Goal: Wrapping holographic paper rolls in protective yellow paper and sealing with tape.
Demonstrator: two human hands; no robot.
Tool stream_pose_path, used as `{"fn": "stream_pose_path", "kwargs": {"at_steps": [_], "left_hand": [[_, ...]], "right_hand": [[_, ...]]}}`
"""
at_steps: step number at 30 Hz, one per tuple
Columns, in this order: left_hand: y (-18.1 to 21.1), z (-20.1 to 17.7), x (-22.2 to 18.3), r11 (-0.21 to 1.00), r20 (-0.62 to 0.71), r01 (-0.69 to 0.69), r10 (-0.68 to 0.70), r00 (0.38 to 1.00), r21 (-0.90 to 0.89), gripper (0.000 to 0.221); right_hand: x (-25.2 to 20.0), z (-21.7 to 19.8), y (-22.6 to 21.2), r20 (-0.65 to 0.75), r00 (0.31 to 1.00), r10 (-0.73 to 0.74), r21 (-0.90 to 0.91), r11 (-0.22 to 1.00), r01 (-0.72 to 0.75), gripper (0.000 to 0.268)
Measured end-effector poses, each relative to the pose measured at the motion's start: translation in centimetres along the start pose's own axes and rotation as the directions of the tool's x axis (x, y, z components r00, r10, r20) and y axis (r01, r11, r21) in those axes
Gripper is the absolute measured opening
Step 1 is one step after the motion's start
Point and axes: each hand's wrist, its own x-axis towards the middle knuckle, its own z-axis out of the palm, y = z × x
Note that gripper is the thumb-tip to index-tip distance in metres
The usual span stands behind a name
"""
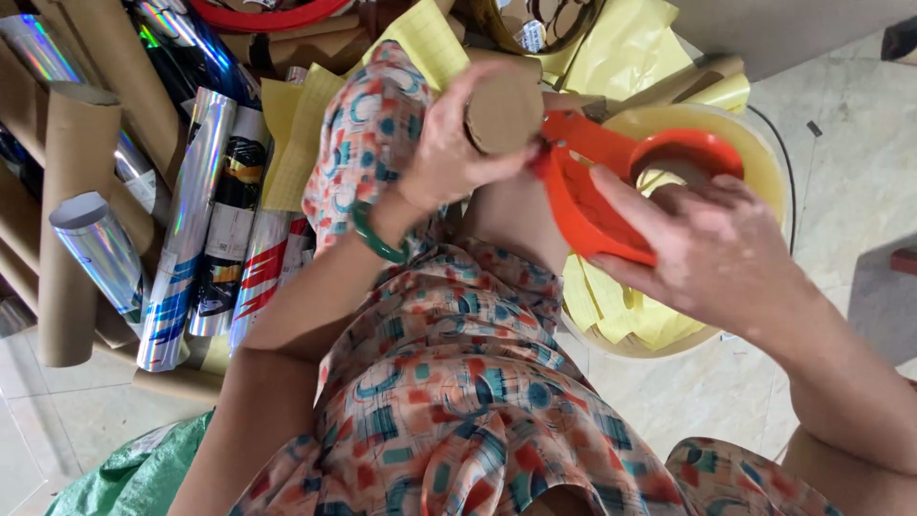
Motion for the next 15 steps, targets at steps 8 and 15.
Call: {"fn": "stream_pose_path", "kwargs": {"at_steps": [8,15], "left_hand": [[2.9,-5.2,5.0,0.967,0.751,0.017,0.185,0.634,-0.253,0.095],[10.4,-4.6,6.9,0.966,0.630,0.094,0.083,0.772,-0.241,0.052]], "right_hand": [[-5.2,1.5,7.1,-0.102,0.974,0.203,0.589,0.801,-0.106,0.067],[-5.7,1.3,6.5,-0.321,0.945,-0.057,0.814,0.494,0.306,0.076]]}}
